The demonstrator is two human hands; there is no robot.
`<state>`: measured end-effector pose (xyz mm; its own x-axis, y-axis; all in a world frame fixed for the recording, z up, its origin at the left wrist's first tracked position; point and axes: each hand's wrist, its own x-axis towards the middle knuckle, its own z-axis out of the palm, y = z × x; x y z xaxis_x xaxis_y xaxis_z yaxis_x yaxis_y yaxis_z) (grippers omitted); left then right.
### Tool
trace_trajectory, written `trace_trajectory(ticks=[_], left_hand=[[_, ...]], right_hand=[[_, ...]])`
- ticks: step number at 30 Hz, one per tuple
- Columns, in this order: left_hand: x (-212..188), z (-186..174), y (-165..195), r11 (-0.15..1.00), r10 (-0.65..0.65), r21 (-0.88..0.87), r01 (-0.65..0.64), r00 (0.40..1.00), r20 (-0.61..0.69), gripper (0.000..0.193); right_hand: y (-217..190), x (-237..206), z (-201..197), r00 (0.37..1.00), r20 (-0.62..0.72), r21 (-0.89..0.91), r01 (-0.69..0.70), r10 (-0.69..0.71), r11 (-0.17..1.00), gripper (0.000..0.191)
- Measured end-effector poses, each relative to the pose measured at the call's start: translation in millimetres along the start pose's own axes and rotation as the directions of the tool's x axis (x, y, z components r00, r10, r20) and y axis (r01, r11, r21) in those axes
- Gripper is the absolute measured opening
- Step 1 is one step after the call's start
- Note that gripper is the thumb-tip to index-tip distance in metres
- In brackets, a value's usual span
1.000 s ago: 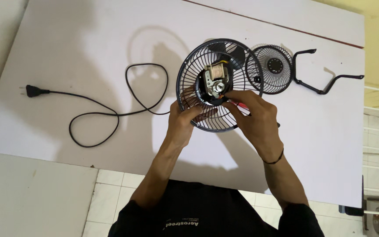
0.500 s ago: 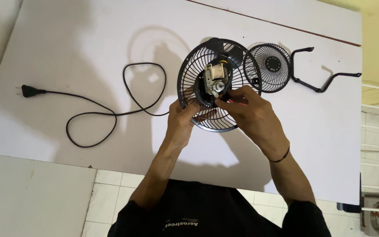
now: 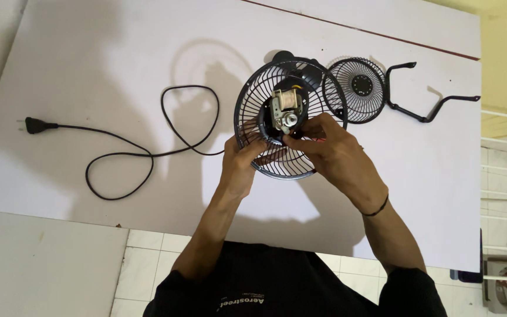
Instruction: The person works on a small desk fan at a white table, holding the fan guard and motor housing while unscrewing and separating components with a screwdriver and by hand, then fitting the parts back together. Detached blades, a second guard, a mounting bracket, and the power cord lie on the table throughout.
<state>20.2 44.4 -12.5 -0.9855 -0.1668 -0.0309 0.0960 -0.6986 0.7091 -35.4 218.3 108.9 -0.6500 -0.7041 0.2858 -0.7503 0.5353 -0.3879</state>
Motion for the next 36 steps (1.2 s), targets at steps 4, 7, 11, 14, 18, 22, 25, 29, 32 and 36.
trace_trajectory(ticks=[4,7,11,14,18,22,25,29,32,36], left_hand=[[2.1,2.7,2.6,0.999,-0.042,0.013,0.042,0.999,-0.031,0.029],[4.6,9.9,5.1,0.996,-0.045,0.075,0.050,0.997,-0.069,0.031],[7.7,15.3,12.3,0.998,-0.044,0.029,0.046,0.997,-0.069,0.031],[10.5,17.1,14.4,0.999,-0.024,0.028,0.026,0.996,-0.087,0.032],[12.1,14.4,12.0,0.998,0.011,0.062,-0.007,0.997,-0.074,0.029],[12.1,7.3,8.0,0.996,-0.007,0.085,0.016,0.994,-0.109,0.032],[13.6,2.4,4.8,0.996,-0.023,0.081,0.031,0.994,-0.105,0.033],[12.8,-0.2,-0.3,0.997,-0.062,0.040,0.068,0.991,-0.121,0.032],[14.6,-1.5,-0.8,0.997,-0.073,0.015,0.076,0.989,-0.128,0.031],[15.3,-3.4,4.2,0.996,-0.084,0.014,0.086,0.990,-0.118,0.038]], right_hand=[[1.2,0.5,-2.4,1.000,0.013,-0.067,-0.002,0.003,0.998,0.034],[0.4,0.0,-3.5,0.992,-0.051,-0.318,0.090,-0.111,0.944,0.038],[1.3,2.6,1.1,0.973,-0.143,-0.385,0.117,-0.184,0.916,0.028],[3.1,5.2,7.8,0.983,-0.162,-0.253,0.043,-0.086,0.966,0.026],[7.1,1.9,9.9,0.967,-0.227,-0.276,0.053,-0.118,0.960,0.023],[11.4,0.7,11.4,0.971,-0.233,-0.172,0.016,-0.056,0.985,0.024],[14.6,1.9,10.9,0.975,-0.221,-0.102,0.012,-0.035,0.995,0.028],[17.5,0.8,5.1,0.982,-0.188,-0.113,0.009,-0.030,0.994,0.028],[24.4,-1.8,-1.1,0.992,-0.122,-0.003,0.033,-0.033,0.999,0.028],[38.7,-14.8,3.8,0.965,-0.258,0.359,0.049,0.049,0.932,0.025]])
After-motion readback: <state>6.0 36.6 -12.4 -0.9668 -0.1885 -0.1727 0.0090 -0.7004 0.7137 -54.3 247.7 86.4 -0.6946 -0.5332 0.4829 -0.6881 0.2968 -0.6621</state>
